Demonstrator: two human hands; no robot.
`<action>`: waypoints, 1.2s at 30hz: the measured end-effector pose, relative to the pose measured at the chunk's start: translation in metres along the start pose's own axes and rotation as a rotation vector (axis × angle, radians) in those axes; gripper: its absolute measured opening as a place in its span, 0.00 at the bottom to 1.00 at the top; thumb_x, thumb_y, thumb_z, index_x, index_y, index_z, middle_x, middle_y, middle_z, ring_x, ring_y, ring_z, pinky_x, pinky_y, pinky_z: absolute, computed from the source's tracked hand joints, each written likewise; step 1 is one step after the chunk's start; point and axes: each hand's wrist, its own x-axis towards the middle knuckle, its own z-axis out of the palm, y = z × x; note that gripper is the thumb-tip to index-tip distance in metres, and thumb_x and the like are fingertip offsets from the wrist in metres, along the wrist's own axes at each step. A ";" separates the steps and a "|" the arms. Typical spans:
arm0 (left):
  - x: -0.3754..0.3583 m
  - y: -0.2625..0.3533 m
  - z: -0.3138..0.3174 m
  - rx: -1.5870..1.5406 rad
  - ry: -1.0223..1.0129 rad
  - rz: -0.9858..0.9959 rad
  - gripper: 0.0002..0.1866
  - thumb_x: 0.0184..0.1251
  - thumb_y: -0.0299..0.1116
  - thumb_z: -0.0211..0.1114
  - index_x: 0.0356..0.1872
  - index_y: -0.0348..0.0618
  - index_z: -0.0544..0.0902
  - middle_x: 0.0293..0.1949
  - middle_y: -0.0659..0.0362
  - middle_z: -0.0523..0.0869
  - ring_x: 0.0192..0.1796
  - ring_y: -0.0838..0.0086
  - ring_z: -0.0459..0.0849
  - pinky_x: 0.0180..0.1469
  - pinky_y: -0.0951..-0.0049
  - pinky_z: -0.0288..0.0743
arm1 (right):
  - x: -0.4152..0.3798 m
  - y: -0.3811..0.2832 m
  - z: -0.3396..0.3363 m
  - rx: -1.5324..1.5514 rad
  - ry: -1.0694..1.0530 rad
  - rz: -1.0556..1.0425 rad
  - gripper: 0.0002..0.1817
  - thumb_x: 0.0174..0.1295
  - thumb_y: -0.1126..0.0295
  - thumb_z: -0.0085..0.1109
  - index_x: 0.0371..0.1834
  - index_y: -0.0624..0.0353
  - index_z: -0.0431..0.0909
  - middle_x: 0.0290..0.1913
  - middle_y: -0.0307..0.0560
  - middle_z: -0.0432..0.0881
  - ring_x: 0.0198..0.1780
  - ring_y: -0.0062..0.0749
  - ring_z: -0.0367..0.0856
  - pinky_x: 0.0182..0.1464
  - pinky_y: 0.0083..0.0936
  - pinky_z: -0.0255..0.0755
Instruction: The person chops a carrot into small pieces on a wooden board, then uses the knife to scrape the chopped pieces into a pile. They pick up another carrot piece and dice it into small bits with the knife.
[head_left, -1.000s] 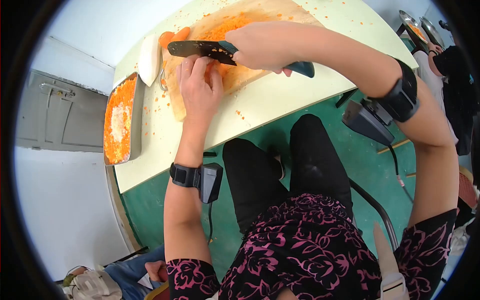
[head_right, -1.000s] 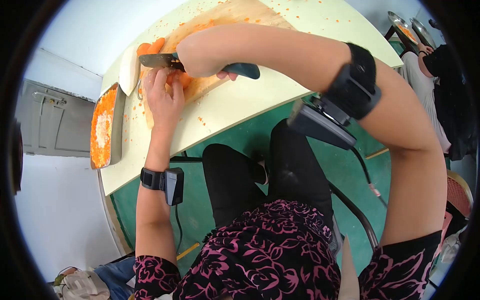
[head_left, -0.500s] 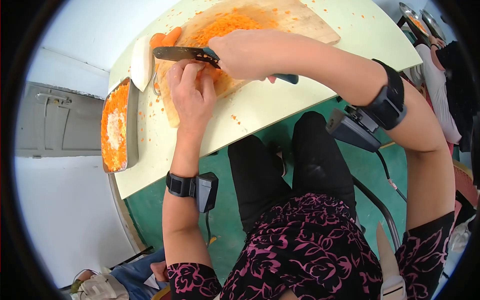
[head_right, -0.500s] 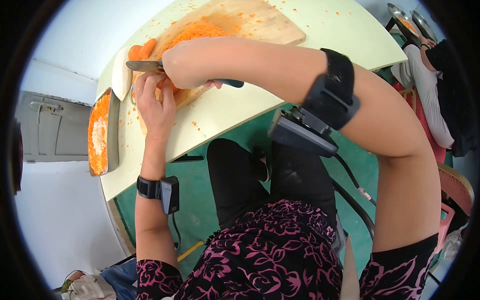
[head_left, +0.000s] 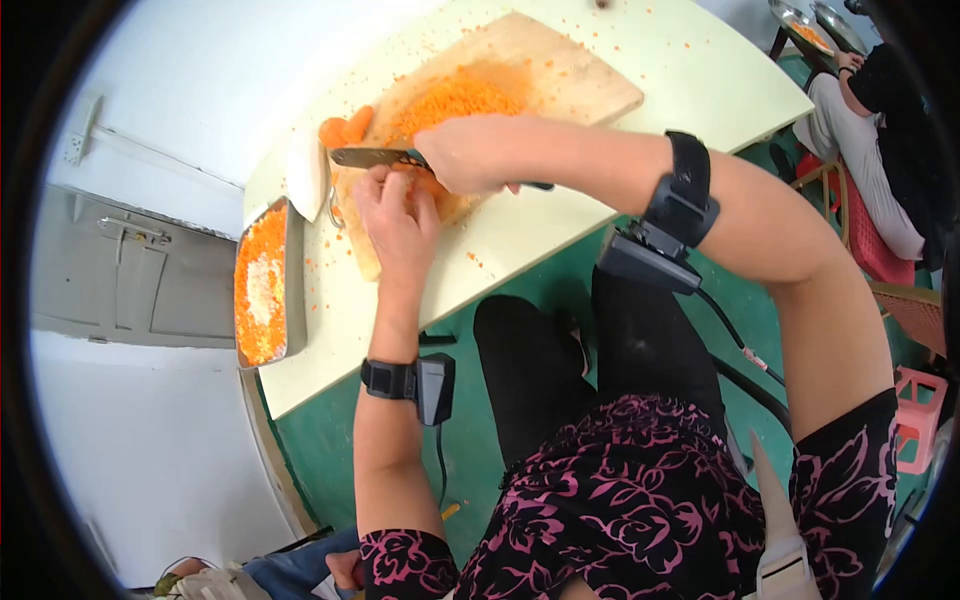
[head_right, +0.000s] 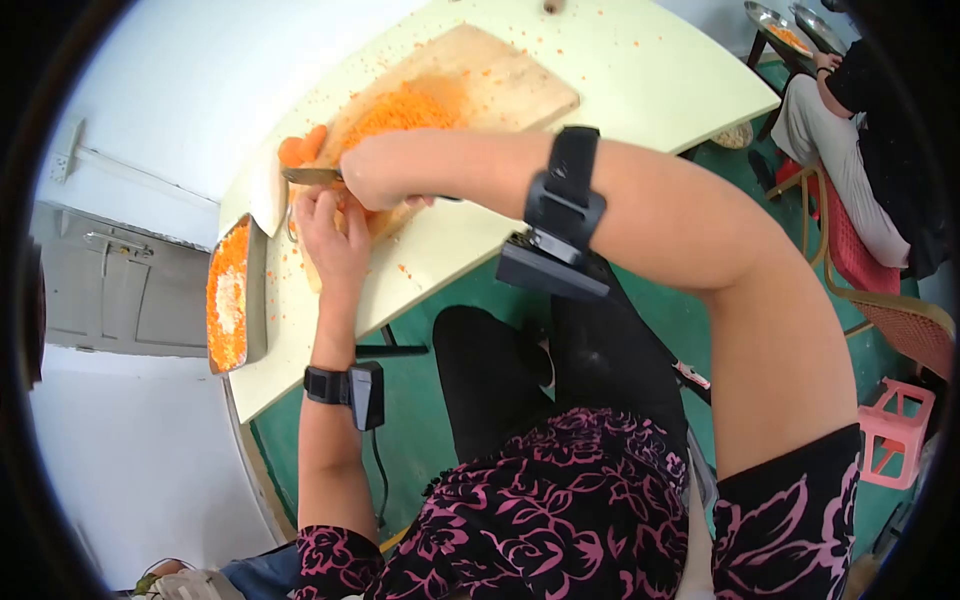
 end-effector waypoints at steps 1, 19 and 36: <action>0.002 0.001 0.001 -0.005 0.011 0.008 0.04 0.52 0.20 0.60 0.29 0.36 0.74 0.35 0.50 0.75 0.42 0.57 0.72 0.46 0.64 0.67 | -0.001 0.001 -0.005 -0.018 -0.032 0.011 0.12 0.59 0.76 0.40 0.44 0.68 0.68 0.23 0.57 0.77 0.18 0.40 0.78 0.16 0.32 0.72; -0.002 -0.002 0.001 -0.047 0.032 -0.109 0.06 0.52 0.19 0.62 0.32 0.35 0.77 0.37 0.50 0.75 0.43 0.58 0.73 0.46 0.64 0.69 | 0.006 0.022 -0.010 0.106 -0.012 -0.034 0.12 0.65 0.67 0.44 0.43 0.65 0.68 0.28 0.57 0.77 0.20 0.43 0.78 0.20 0.35 0.73; 0.003 0.002 0.000 0.014 0.025 -0.056 0.11 0.50 0.18 0.62 0.38 0.35 0.79 0.40 0.50 0.77 0.43 0.57 0.73 0.46 0.63 0.68 | -0.021 0.013 -0.006 -0.076 0.340 -0.255 0.10 0.64 0.67 0.49 0.35 0.63 0.68 0.22 0.56 0.77 0.28 0.50 0.78 0.31 0.42 0.69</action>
